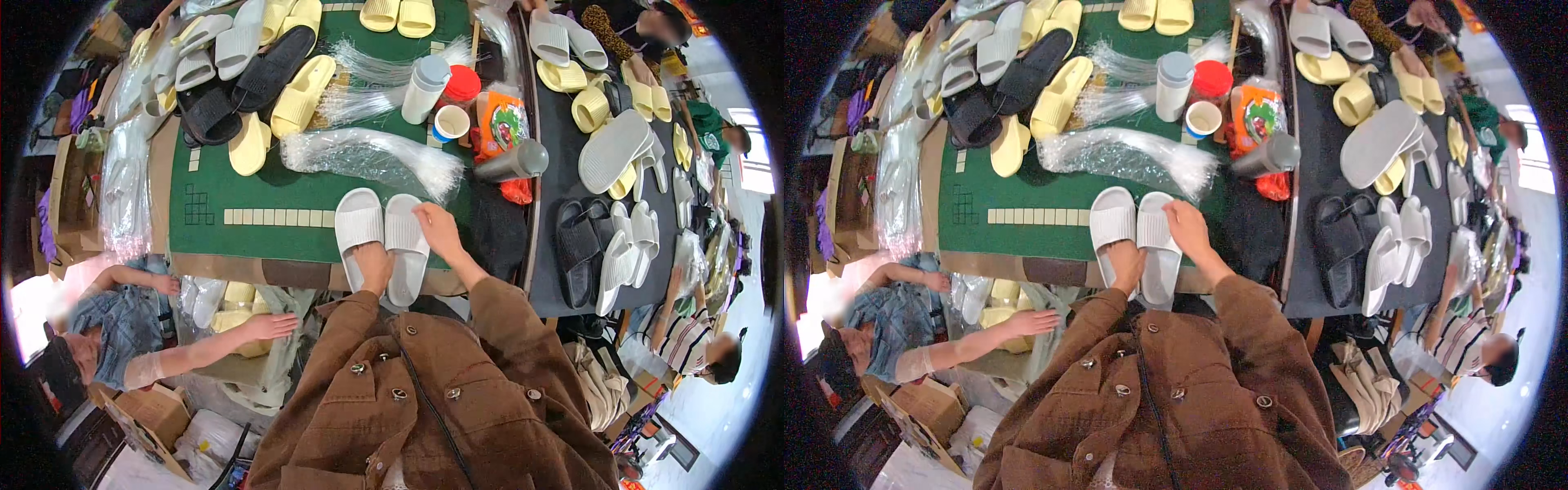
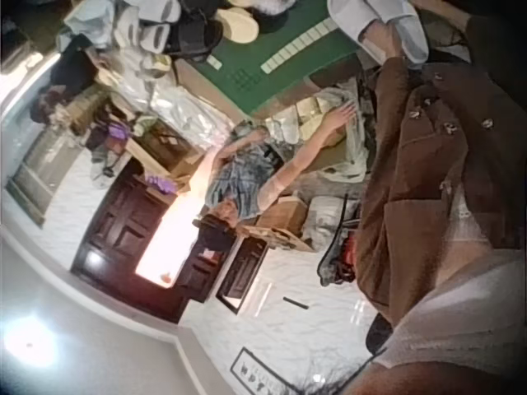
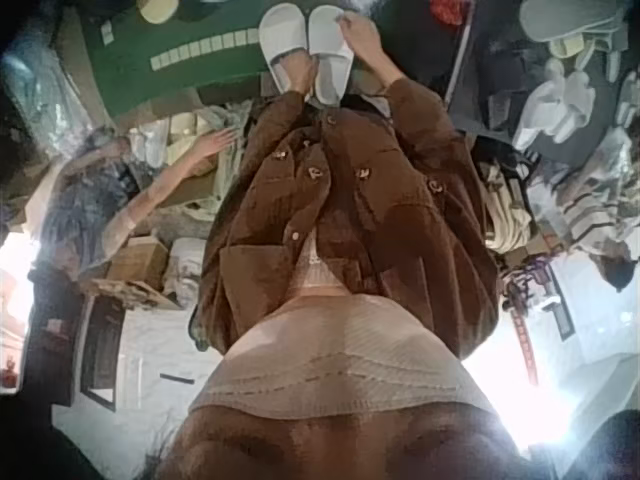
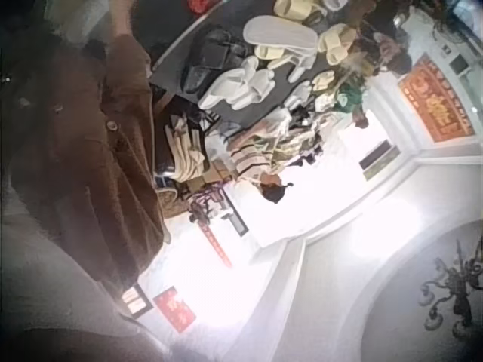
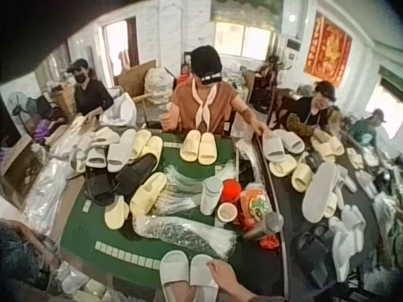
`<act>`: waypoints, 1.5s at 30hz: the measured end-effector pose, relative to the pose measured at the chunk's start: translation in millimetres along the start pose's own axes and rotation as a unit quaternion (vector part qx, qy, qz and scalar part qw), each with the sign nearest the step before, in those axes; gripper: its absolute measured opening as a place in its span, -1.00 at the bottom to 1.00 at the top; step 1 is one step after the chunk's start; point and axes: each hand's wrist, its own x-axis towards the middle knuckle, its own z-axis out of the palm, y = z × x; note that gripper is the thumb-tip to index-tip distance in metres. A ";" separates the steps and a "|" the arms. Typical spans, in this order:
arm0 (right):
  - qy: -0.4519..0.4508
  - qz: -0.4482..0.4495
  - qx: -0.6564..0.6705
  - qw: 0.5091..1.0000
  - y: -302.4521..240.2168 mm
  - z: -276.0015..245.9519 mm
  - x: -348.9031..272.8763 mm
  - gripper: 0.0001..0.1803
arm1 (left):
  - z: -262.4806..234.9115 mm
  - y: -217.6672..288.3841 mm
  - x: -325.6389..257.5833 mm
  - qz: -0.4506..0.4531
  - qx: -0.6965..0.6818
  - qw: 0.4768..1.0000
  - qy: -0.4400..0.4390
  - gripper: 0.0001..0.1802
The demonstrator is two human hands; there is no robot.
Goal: The person assembles slipper sandals by hand at a workbench. They pick up slipper soles and straps, align them, and press them together to form pairs. The person handles yellow, white, and black slipper components, placing finished pairs on the table while other workers perform similar tasks nearby.
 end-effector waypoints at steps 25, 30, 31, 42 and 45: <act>0.075 0.083 0.079 0.991 -15.7 64.8 33.9 -0.84 | 8.1 -10.3 -1.2 0.037 0.022 0.998 0.036 -0.66; 0.051 -0.014 0.032 0.998 -20.0 59.5 39.4 -0.81 | 9.1 -11.6 0.1 0.019 -0.008 1.000 0.010 -0.66; 0.054 -0.028 0.013 0.998 -20.2 59.6 40.6 -0.81 | 8.5 -12.0 0.0 0.027 -0.005 1.000 0.014 -0.66; 0.025 -0.058 -0.008 0.998 -26.6 59.5 39.1 -0.80 | -0.2 -16.5 -2.5 0.067 -0.022 0.997 0.023 -0.67; 0.010 -0.070 -0.006 0.998 -27.8 59.1 39.7 -0.80 | 8.2 -20.7 -3.4 0.091 -0.008 0.992 0.091 -0.65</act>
